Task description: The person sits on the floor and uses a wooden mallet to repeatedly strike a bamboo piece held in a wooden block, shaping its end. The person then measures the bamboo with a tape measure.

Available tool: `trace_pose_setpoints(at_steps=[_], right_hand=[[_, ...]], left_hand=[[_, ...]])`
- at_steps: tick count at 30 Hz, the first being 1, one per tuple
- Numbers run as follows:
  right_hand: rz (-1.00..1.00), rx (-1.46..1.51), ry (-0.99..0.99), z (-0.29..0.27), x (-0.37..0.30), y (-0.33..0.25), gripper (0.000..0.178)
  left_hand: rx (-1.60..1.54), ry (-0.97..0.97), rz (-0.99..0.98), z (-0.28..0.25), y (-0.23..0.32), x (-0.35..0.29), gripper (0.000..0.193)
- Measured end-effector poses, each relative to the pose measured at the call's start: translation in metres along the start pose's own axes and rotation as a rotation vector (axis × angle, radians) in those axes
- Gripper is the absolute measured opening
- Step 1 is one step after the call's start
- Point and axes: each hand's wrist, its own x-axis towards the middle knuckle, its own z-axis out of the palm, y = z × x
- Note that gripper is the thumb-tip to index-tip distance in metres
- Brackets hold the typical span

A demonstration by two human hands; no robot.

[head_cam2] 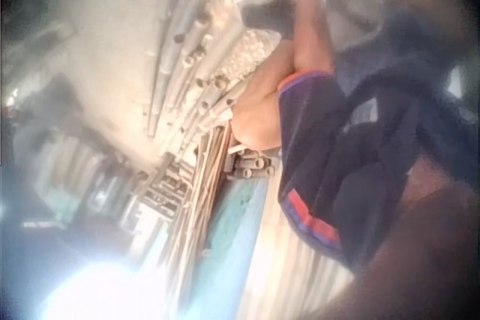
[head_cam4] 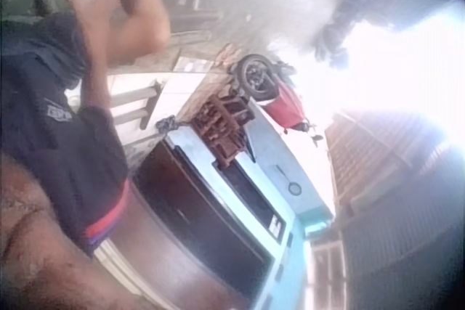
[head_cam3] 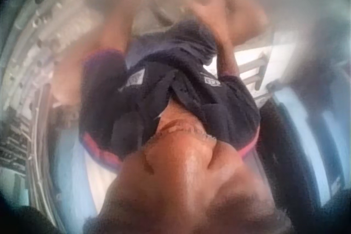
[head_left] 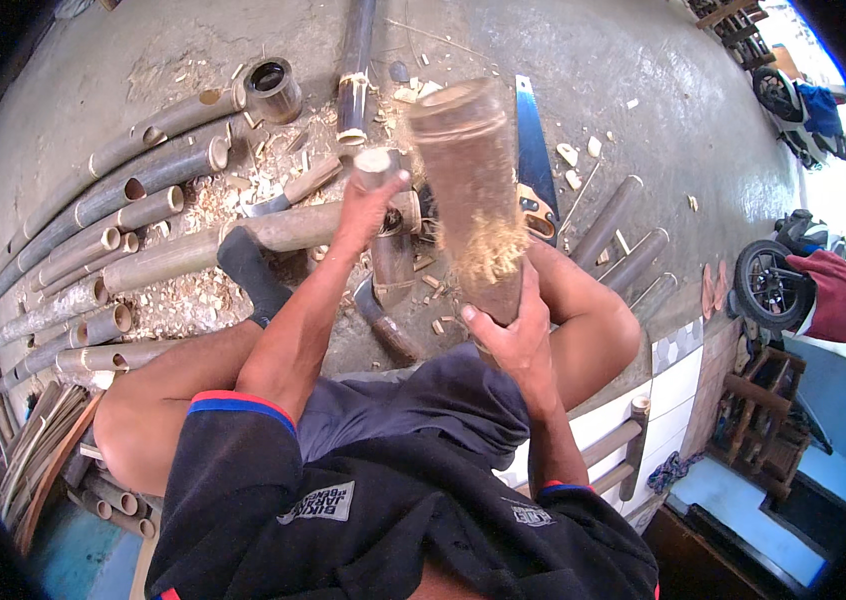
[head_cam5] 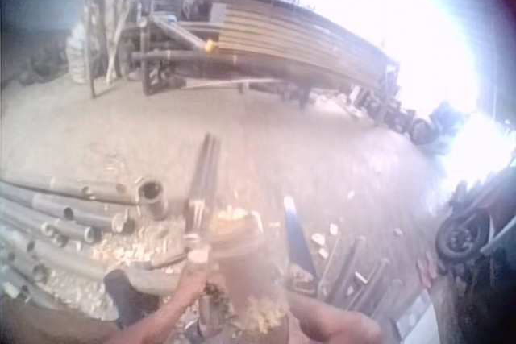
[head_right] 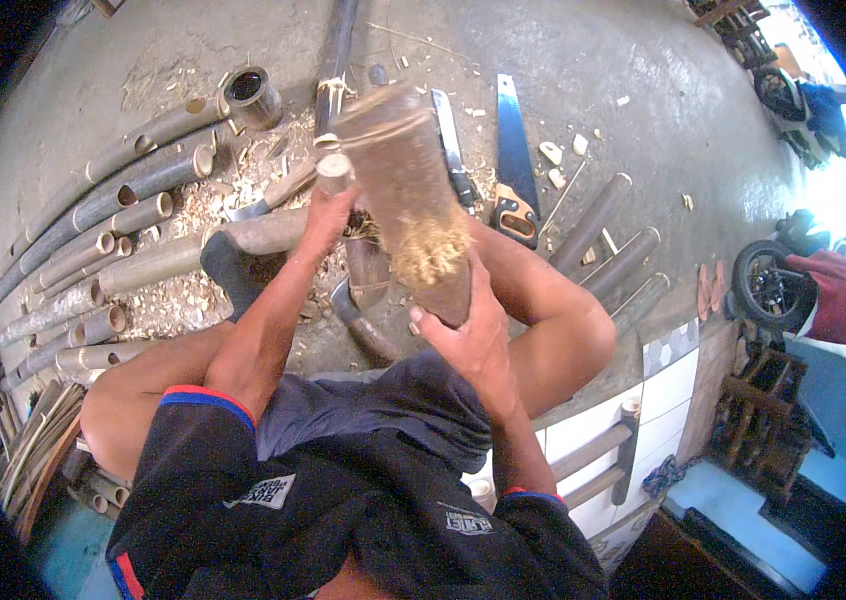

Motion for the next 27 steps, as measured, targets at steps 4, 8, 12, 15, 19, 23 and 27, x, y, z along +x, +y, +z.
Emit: trace_pose_setpoints(at_steps=[4, 8, 12, 15, 19, 23, 27], right_hand=[[0.195, 0.142, -0.016, -0.004, -0.018, -0.002, 0.083], [0.258, 0.139, -0.03, -0.004, -0.021, 0.006, 0.081], [0.222, 0.148, -0.064, 0.006, -0.013, 0.009, 0.082], [0.207, 0.123, -0.106, 0.008, -0.001, 0.002, 0.083], [0.187, 0.074, -0.134, 0.009, 0.013, -0.015, 0.085], [0.145, 0.097, -0.135, 0.013, 0.021, -0.017, 0.086], [0.094, 0.093, -0.125, 0.013, 0.028, -0.017, 0.088]], left_hand=[[0.06, -0.021, 0.1, 0.012, 0.02, 0.002, 0.07], [-0.055, 0.059, -0.001, 0.006, 0.049, -0.001, 0.054], [-0.133, 0.095, 0.154, -0.003, 0.021, -0.003, 0.026], [-0.117, 0.071, 0.061, -0.011, 0.01, -0.004, 0.028], [-0.16, 0.043, -0.042, -0.015, 0.011, -0.007, 0.038], [-0.197, 0.055, -0.014, -0.011, 0.011, -0.008, 0.029], [-0.211, 0.064, -0.033, -0.011, 0.008, -0.007, 0.031]])
